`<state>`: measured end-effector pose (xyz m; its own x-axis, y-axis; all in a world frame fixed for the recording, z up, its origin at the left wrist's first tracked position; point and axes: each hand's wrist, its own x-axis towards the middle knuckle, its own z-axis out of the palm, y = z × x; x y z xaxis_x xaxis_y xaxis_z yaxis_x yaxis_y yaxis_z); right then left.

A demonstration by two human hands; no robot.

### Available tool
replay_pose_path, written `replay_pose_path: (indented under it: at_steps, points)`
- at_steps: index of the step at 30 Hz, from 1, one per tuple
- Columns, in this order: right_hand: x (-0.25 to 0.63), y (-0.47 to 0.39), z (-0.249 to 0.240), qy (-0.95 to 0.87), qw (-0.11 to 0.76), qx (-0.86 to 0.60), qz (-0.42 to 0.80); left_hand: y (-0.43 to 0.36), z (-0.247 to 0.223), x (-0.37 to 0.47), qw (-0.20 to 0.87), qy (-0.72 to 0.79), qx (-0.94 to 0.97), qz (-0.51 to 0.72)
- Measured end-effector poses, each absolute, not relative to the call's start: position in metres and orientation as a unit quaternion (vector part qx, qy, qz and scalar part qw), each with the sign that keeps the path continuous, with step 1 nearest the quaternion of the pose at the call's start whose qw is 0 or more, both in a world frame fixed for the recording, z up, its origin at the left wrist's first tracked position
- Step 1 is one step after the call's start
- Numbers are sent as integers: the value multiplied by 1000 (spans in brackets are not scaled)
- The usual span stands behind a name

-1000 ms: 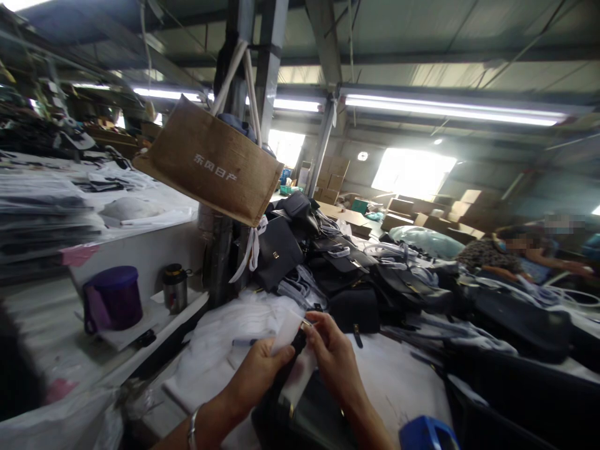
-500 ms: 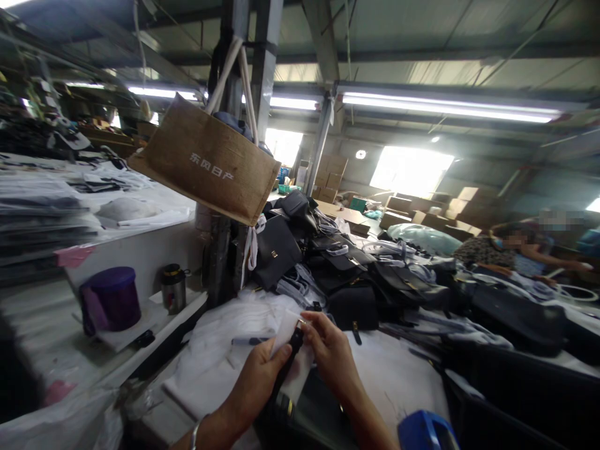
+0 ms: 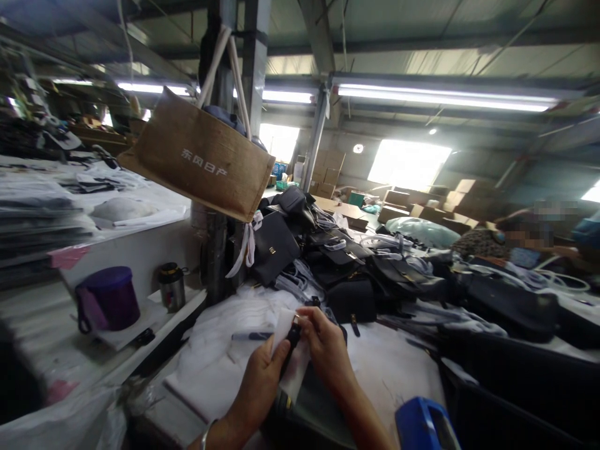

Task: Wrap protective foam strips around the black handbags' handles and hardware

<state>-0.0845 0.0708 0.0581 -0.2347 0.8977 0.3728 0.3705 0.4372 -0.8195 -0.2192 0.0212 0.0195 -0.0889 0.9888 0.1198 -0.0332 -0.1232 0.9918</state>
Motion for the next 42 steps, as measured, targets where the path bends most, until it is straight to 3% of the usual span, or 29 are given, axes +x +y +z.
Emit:
replay_pose_path:
  at_steps: [6,11,13,20,36,42]
  points:
    - [-82,67,60,-701,455,-445,323,23,21,-221,478,466,507,546]
    - [-59,62,50,-550,447,-368,601,26,24,-224,527,444,469,553]
    - [-50,63,43,-527,437,-361,634,26,26,-223,542,439,454,555]
    - [-54,67,53,-627,352,-269,640,24,31,-221,593,373,460,545]
    - [-77,67,59,-609,389,-354,593,24,31,-216,501,434,508,549]
    - [-77,73,65,-608,369,-388,586,15,33,-226,562,394,494,534]
